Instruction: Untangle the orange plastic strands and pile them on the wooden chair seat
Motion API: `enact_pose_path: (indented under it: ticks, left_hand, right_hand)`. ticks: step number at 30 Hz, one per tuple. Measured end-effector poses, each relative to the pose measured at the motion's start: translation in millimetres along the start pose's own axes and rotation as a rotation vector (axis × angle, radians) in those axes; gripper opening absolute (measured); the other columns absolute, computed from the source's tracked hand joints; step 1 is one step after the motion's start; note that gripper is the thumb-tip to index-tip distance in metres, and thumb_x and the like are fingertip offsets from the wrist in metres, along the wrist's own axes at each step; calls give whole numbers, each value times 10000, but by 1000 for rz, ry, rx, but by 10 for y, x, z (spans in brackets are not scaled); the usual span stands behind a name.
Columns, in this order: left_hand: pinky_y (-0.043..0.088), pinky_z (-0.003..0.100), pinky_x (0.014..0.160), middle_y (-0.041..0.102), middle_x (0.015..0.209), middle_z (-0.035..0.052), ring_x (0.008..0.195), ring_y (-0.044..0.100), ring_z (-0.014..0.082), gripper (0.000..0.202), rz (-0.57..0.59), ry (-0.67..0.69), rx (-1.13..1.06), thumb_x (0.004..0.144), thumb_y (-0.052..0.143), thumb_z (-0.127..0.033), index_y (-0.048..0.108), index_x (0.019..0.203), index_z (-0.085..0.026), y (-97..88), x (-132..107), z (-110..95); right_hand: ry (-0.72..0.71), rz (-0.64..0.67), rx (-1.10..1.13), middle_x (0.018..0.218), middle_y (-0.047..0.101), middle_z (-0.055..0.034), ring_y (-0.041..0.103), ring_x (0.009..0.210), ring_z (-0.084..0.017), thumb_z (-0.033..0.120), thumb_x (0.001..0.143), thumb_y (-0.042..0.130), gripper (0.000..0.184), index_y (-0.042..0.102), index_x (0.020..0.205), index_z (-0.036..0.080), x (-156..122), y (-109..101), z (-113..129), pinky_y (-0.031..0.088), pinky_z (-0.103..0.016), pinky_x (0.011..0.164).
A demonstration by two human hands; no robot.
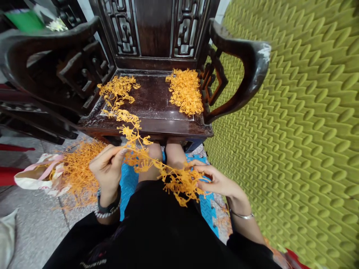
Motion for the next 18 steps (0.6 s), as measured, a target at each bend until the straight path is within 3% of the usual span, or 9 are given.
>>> enact_pose_path:
  ticks: [4,11,14,18]
  left_hand:
    - [285,262,481,415,477,-53,470,372,106,212,-144,107,81,805,674,-340,665,647,-199,-86,70,-60]
    - [282,290,483,387,467,-34,458,387,135,252,-203,133,159,834,628,-403,644,654,-227,-171,125,-136]
    - [292,288,490,420,488,-31,461,391,129,294,-260,160,101,831,628,-438,623,631,-222,-185,109,-234]
    - [291,275,494,384,460,-44,436,362,108,390,-382,270,16,808,652,-464,548,543,-197,-208,118,-400]
  right_hand:
    - [137,96,194,667,487,29,445,582,-92,399,809,645,248,545,807,173,-61,61,-138,389,-207,529]
    - [170,62,259,615,537,26,409,494,-72,449,802,663,328,635,947,156,-208,-119,-178,331,-192,466]
    - [216,-10,299,593,564,19,436,472,-83,473,723,734,401,675,975,167,-305,-215,-283,336,-198,445]
    - [223,-265,365,571,604,-25,484,458,-127,612,583,770,455,680,677,176,-415,-327,-467,373,-241,421]
Point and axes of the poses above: each hand's wrist, its own x-axis towards the middle knuckle, its own y-axis out of the palm, z = x × y, the point moved 7 cm from there along x, towards the middle knuckle
